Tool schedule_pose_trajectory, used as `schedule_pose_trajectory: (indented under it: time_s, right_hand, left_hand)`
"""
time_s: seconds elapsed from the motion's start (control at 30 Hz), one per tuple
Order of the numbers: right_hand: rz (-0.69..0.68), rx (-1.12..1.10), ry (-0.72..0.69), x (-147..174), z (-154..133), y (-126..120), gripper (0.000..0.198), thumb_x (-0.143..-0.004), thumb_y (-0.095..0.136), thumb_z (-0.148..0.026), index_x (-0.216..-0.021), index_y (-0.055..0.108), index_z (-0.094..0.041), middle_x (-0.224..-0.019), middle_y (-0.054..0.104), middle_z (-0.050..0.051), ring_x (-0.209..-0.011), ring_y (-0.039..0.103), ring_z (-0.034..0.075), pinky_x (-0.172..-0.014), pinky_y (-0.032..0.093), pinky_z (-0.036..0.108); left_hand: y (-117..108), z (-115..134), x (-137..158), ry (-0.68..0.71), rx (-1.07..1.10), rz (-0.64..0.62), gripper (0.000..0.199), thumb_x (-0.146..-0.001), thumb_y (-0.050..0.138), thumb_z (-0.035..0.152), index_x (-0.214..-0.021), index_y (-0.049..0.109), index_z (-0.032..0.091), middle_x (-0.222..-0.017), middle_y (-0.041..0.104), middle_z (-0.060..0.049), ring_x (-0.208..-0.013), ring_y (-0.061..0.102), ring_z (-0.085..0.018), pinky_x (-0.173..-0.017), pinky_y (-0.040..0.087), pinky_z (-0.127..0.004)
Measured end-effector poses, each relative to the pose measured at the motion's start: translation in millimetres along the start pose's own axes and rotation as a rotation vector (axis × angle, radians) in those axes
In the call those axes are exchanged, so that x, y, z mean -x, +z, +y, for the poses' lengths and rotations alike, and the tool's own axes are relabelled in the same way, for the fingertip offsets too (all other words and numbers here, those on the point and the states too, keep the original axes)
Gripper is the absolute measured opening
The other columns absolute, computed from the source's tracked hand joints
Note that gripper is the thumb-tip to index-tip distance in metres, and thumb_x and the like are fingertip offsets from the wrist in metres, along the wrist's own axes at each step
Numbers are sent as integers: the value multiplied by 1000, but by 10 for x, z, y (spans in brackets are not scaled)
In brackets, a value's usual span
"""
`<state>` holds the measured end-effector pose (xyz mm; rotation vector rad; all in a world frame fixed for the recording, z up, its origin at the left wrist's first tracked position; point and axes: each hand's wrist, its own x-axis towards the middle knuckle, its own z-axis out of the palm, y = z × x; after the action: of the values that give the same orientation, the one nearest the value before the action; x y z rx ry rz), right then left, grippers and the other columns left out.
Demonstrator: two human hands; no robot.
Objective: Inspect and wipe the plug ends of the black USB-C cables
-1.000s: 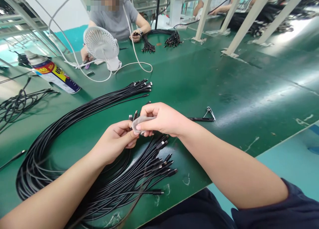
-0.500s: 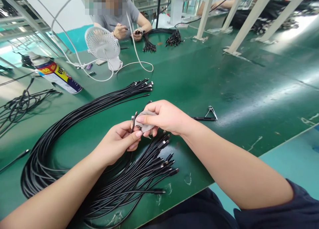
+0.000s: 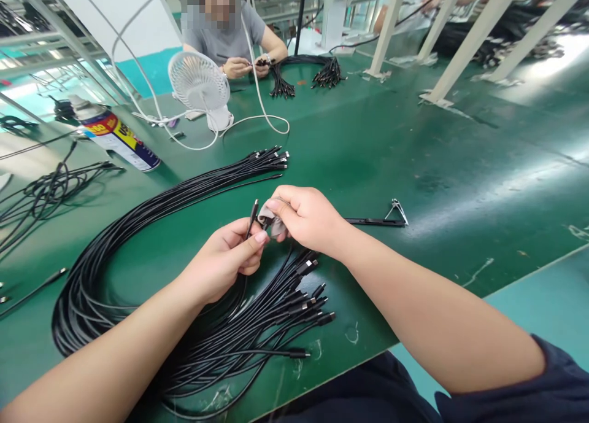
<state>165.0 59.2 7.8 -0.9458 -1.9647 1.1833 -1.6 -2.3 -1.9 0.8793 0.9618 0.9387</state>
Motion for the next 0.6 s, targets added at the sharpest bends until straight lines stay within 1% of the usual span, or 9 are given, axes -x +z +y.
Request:
schedule_pose_trajectory:
  time_s: [0.1,0.2,0.27,0.37,0.43,0.5,0.6]
  right_hand:
    - [60,247,-142,9,26,-6,26,-96,44,-26,-71,49,-20,-54,58,-2,-49,55,12,-53,40,24]
    - [148,461,-270,7,80,-1,26,-96,41,-26,-72,48,-20,-60,58,1,-56,53,14,-57,37,25]
    - [186,578,-297,9,121,19,26,-96,39,-27,-73,48,-20,-64,58,2,-58,51,15,-57,35,26]
    - [218,700,-286,8,169,60,27,-97,36,-29,-75,49,-20,-65,58,3,-58,50,16,-56,31,28]
    - [269,729,-287,-1,177,72,28,-97,34,-30,-74,49,-20,-64,58,4,-56,50,17,-55,29,29]
    - [344,689,-288,-16,159,57,29,-96,34,-31,-74,49,-20,-64,58,5,-56,50,17,-54,30,29]
    - [424,475,-211,-37,104,-11,28,-96,39,-33,-75,51,-19,-64,58,4,-56,52,16,-55,35,28]
  left_hand:
    - [5,2,-9,-6,16,45,35,-75,78,41,-74,55,15,-58,44,8,-43,27,0,-41,19,-16]
    - [10,22,-17,-27,20,40,33,-77,77,42,-77,62,12,-59,47,6,-41,28,0,-40,18,-15]
    - [8,39,-20,-48,37,21,34,-76,77,43,-80,66,11,-59,48,6,-41,28,0,-39,18,-15]
    - [-2,57,-23,-72,65,18,34,-74,79,42,-78,68,10,-59,49,5,-40,29,1,-38,19,-14]
    - [-6,68,-22,-84,82,25,35,-71,81,41,-76,68,9,-59,50,5,-40,29,2,-38,19,-14]
    - [-5,77,-17,-87,90,33,36,-67,84,41,-74,69,9,-59,51,5,-39,30,2,-38,20,-13]
    - [-3,87,-10,-60,58,72,37,-64,86,41,-75,70,9,-60,56,4,-39,36,1,-37,24,-13]
